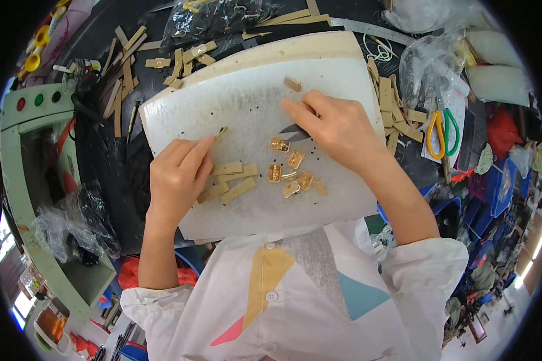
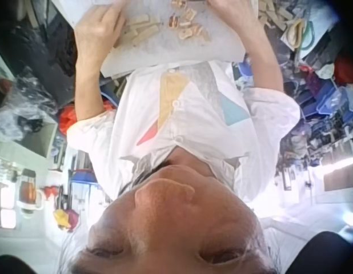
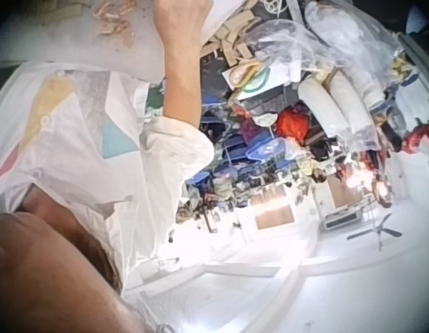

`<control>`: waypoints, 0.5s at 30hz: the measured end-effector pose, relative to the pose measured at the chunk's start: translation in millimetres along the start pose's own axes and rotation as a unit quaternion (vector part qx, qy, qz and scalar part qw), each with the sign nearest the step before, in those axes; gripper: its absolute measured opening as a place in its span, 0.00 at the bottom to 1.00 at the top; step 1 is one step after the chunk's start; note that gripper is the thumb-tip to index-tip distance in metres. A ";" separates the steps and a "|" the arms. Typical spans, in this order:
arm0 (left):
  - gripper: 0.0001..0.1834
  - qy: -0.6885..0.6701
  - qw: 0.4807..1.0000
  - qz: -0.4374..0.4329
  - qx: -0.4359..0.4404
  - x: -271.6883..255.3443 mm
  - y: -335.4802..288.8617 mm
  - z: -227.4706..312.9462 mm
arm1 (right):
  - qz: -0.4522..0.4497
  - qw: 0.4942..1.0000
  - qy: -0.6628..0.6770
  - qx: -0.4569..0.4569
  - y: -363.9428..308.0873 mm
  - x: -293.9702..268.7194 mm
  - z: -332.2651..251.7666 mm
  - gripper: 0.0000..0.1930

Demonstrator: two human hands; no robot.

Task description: The recorder uses clippers to trim and assemble small leather and metal shoe buckle components.

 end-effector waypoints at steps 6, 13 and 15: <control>0.14 -0.048 0.994 0.063 -0.074 -3.0 -2.9 -11.1 | 0.094 0.979 0.166 0.080 0.1 -18.7 21.9 0.20; 0.14 -0.192 0.957 0.088 -0.198 -6.4 -3.3 -30.4 | 0.100 0.978 0.170 0.065 49.0 -17.8 47.6 0.11; 0.13 -0.220 0.949 0.074 -0.214 -3.8 -4.5 -35.2 | 0.119 0.981 0.092 0.123 60.2 -16.6 76.8 0.10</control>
Point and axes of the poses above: each hand's wrist, its own y-axis towards the middle knuckle, its own x-axis out of the palm, z = x × y, the point moved 9 cm from there along y, towards the middle knuckle, and after that the axes turned 10 degrees about y, right-handed, at the moved point
